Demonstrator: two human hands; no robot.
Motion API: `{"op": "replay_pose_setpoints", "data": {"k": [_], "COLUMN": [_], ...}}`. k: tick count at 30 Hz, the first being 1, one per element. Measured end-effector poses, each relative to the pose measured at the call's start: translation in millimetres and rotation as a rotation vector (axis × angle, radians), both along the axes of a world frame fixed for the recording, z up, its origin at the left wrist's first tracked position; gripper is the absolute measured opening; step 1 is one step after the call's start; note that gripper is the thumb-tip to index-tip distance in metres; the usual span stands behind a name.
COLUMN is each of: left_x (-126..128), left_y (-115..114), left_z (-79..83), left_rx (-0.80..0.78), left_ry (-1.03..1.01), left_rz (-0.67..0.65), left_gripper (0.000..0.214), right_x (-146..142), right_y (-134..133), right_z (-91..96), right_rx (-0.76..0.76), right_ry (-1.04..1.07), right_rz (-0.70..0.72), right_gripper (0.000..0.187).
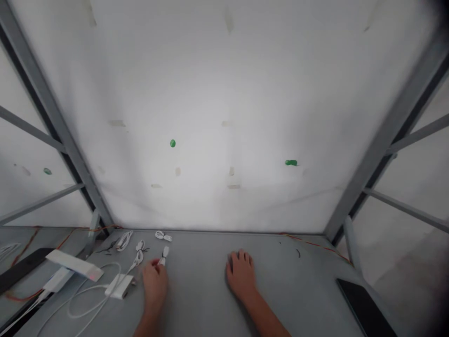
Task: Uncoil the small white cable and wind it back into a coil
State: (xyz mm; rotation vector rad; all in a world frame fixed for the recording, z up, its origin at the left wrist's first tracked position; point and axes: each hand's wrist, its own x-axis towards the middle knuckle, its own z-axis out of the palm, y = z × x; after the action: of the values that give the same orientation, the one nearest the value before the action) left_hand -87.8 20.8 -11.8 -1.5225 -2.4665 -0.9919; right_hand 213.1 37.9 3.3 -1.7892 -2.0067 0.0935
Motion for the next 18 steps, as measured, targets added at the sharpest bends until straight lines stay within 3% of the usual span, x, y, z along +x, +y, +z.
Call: {"op": "replay_pose_setpoints", "data": {"k": [3,6,9,13,18], "left_x": [47,103,138,144,138], "left_y": [-10,-8,7,26,28], "left_z": [-8.6,-13.5,-14.3,-12.2,-9.8], "left_rx": [0.166,0.299,0.406,0.505,0.443], "left_ry": [-0.091,-0.128,-0.012,0.155,0.089], "left_rz": [-0.109,-0.494,-0.797,-0.964,-0.952], "left_gripper": [0.031,0.032,0.036,0.038,0.037], "right_x": [-20,-29,-27,-19,-19], "right_y": [8,10,14,24,24], "right_z": [-3.2,-16.6,-27.0,-25.0,-13.0], "right_rx": [0.042,0.012,-0.034,0.025,-0.025], "right_ry": [0.250,0.553,0.809,0.980,0.921], "right_rz": [0.070,0.226,0.241,0.130,0.231], "right_gripper": [0.047,0.060,0.067,0.079,0.070]}}
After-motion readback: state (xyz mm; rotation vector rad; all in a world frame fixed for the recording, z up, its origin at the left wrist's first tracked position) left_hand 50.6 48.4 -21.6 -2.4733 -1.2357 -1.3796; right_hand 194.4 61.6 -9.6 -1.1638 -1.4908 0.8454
